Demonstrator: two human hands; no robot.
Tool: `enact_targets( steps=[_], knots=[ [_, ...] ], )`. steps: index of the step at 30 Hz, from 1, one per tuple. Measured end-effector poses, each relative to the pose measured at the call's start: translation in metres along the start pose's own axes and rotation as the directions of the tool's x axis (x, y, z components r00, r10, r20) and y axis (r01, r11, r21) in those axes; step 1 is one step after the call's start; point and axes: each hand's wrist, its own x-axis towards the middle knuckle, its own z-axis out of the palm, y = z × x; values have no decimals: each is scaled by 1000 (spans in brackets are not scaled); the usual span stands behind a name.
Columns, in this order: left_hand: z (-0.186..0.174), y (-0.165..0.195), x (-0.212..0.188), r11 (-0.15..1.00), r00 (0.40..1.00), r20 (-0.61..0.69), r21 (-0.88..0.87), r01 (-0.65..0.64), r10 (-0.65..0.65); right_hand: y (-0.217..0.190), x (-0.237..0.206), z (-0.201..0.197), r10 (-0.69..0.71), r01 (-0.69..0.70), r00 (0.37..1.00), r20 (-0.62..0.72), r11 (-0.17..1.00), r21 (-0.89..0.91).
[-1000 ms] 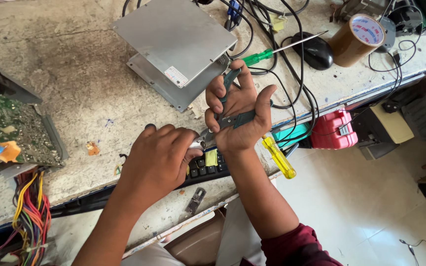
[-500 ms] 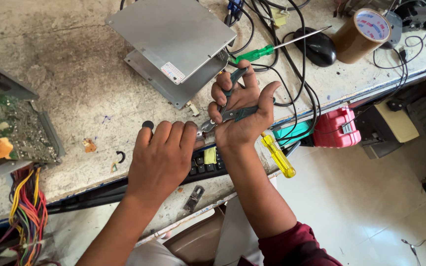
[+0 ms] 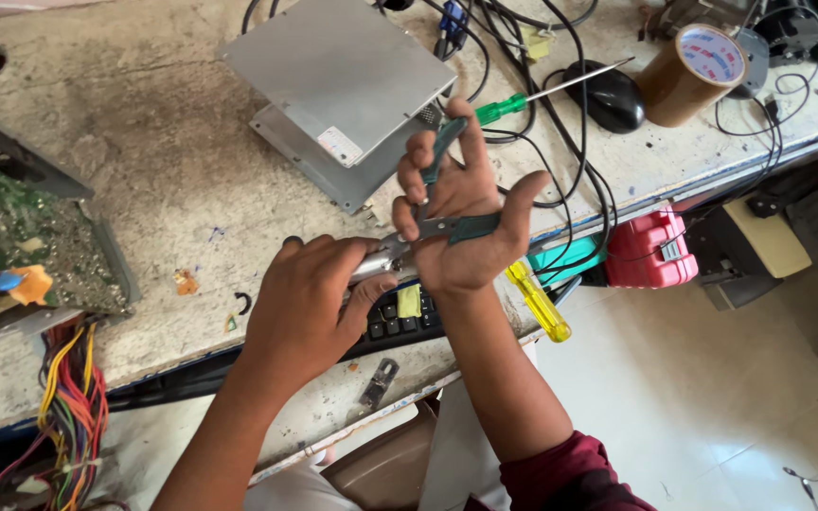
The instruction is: The person sits on the floor and uses a screwdriver and pliers to manipulate a small cylindrical electronic component. They repeatedly strike the component with the screwdriver and then use pliers to adjust or remove parts of it.
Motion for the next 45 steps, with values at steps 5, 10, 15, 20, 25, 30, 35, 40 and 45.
enact_targets(
  steps=[5, 10, 15, 20, 25, 30, 35, 40, 45],
  knots=[
    [-11, -6, -5, 986, 994, 45, -129, 104, -99, 2, 1, 1, 16, -16, 1000, 3, 999, 44],
    [-12, -4, -5, 987, 999, -12, -153, 43, -45, 4, 0, 1, 25, -25, 1000, 8, 999, 45],
    [-11, -4, -4, 987, 997, 29, -140, 75, -72, 3, 0, 0, 23, -24, 1000, 8, 998, 51],
    [-11, -4, -5, 985, 994, 63, -148, 93, -84, 2, 0, 1, 20, -20, 1000, 6, 998, 60],
    [-13, -7, -6, 988, 995, 79, -134, 71, -61, 3, -1, 2, 16, -17, 1000, 19, 999, 50],
    [-14, -7, -6, 984, 990, 117, -146, 101, -84, 4, -2, 2, 9, -10, 1000, 14, 999, 45],
    [-16, -6, -5, 986, 987, 143, -134, 96, -77, 4, -2, 3, 8, -8, 1000, 0, 999, 32],
    [-17, -4, -5, 987, 994, 110, -152, 43, -26, 5, -4, 6, 30, -30, 999, 13, 1000, 8],
    [-17, -5, -5, 991, 989, 145, -120, 57, -39, 5, -3, 8, 66, -66, 998, 8, 997, 36]
  ],
)
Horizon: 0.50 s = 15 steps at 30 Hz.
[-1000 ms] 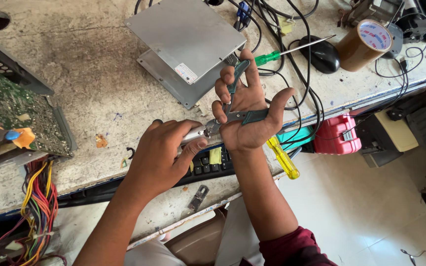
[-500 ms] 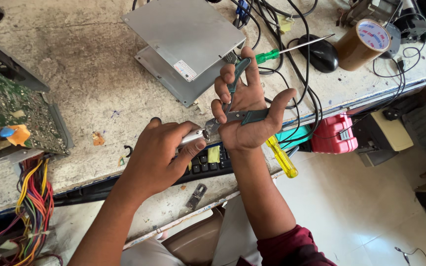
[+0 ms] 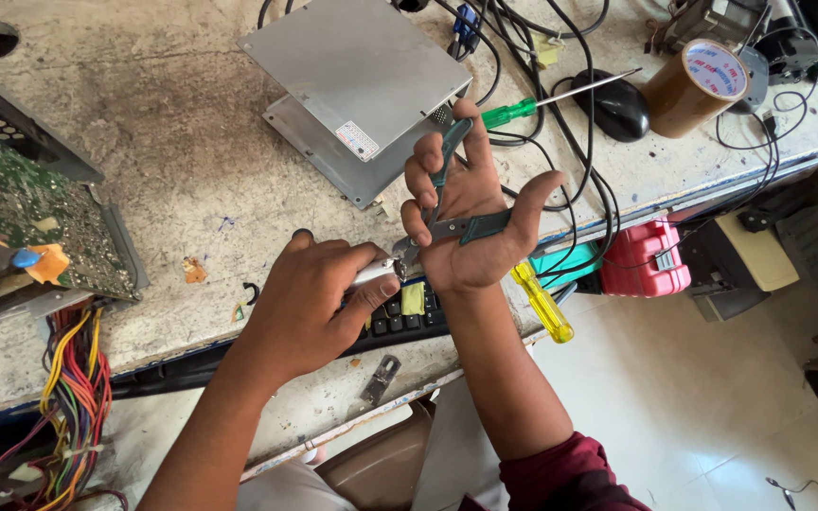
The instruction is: The person sits on the floor and uses a screwdriver and pliers to manipulate a small cylindrical electronic component. They repeatedly strike the component with the screwdriver and then use pliers to adjust or remove parts of it.
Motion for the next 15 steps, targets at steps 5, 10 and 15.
enact_targets(
  steps=[5, 10, 15],
  knots=[
    [3, -4, 1, 995, 998, 15, 81, -57, 56, 1, -1, -1, -17, 17, 999, -40, 1000, -5],
    [11, -2, 2, 981, 991, -45, 155, -118, 127, 0, 1, -8, -57, 52, 993, -100, 997, -52],
    [25, 5, 4, 894, 983, -100, 438, -97, 156, -4, 1, -17, -106, 82, 972, -211, 990, -118]
  ],
)
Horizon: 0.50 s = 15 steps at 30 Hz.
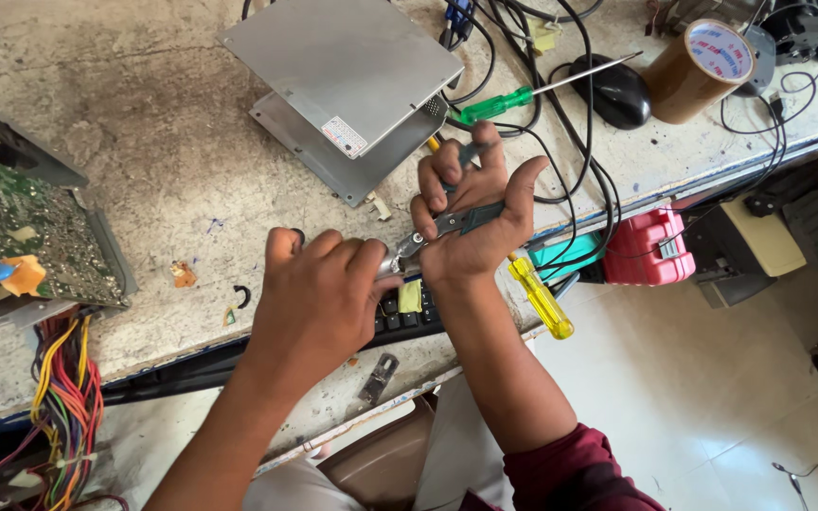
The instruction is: The person sits on the floor and uses a screwdriver and pliers to manipulate a small cylindrical electronic component. They repeatedly strike the component with the screwdriver and then use pliers to adjust or remove parts of it.
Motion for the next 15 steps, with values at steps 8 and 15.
enact_targets(
  steps=[8, 15],
  knots=[
    [-2, 4, 3, 995, 1000, 3, -102, 25, -24, -7, -2, 5, 108, -115, 992, 60, 984, 135],
    [-12, 0, -3, 972, 1000, 1, -233, 21, -21, -6, -3, 12, 115, -135, 985, 131, 979, 152]
  ],
)
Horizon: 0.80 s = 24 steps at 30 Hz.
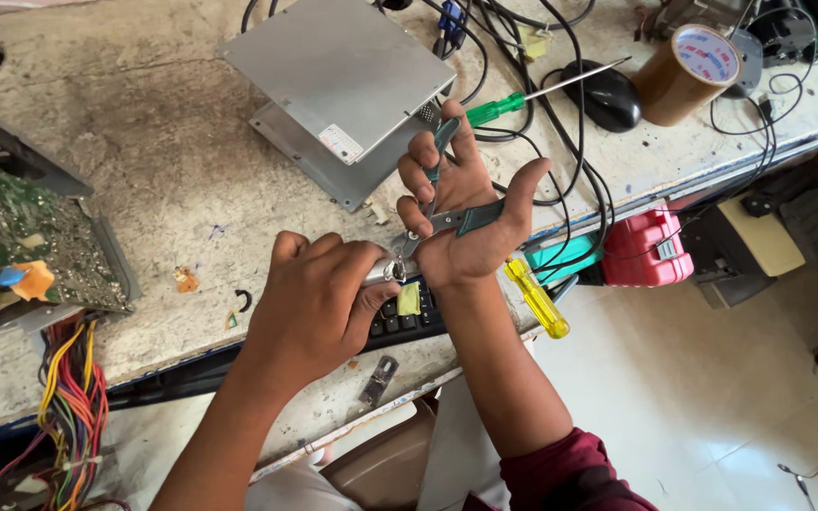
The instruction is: The person sits on the floor and uses a screwdriver and pliers to manipulate a small cylindrical electronic component. They repeatedly strike the component with the screwdriver and then use pliers to adjust or remove parts of it.
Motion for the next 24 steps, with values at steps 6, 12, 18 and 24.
enact_targets(
  steps=[6, 12, 18, 24],
  knots=[
    [-4, -6, -3, 998, 995, -79, -21, -55, 53, 3, 1, 5, -31, 33, 997, 67, 999, -24],
    [-13, -10, -4, 989, 964, -260, -144, 19, -57, 21, -11, 23, -399, 448, 893, 209, 739, -503],
    [-26, -15, -10, 966, 885, -451, -259, 0, -121, 20, -7, 39, -111, 588, 787, 607, -163, -792],
    [-33, -18, -15, 866, 820, -494, -500, 4, -290, 29, -5, 54, 48, 596, 797, 601, -222, -772]
  ],
)
